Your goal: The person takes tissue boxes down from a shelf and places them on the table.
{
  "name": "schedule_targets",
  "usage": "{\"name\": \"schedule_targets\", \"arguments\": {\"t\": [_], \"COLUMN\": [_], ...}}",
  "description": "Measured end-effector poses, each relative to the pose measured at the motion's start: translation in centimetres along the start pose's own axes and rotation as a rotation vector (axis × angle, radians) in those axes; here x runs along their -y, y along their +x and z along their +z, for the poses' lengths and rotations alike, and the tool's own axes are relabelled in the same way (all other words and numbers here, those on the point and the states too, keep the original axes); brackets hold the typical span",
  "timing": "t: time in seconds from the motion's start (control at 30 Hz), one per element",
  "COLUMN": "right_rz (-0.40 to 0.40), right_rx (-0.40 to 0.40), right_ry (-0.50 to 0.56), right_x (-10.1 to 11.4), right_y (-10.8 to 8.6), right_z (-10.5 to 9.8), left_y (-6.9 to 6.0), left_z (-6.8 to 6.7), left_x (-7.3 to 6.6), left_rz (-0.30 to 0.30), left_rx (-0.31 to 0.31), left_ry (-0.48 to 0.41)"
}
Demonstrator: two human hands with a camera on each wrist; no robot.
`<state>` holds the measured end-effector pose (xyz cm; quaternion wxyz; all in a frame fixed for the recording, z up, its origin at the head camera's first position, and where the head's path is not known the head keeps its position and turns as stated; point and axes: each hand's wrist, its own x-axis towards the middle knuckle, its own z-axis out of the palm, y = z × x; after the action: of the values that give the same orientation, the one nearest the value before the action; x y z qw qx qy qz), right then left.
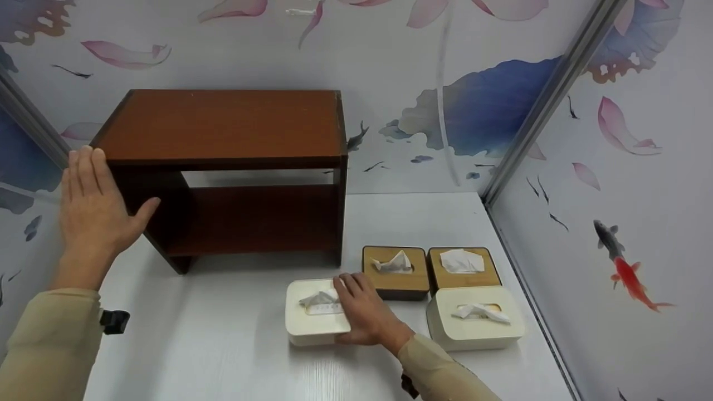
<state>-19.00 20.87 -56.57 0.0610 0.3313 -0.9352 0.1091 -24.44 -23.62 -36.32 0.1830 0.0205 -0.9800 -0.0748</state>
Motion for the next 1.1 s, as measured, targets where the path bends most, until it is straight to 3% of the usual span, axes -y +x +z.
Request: {"name": "schedule_targets", "arguments": {"t": [0.6,1.1], "right_rz": [0.122,0.153], "right_rx": [0.092,0.128], "right_ry": [0.055,0.07], "right_x": [-3.2,-6.0], "right_y": [-4.6,-7.5], "right_z": [-1.1,-2.1], "left_y": [0.0,-0.1], "left_z": [0.0,0.0], "left_x": [0.0,0.0], "left_rz": [-0.004,0.0], "left_rx": [-0.007,0.008], "left_ry": [0.013,0.004]}}
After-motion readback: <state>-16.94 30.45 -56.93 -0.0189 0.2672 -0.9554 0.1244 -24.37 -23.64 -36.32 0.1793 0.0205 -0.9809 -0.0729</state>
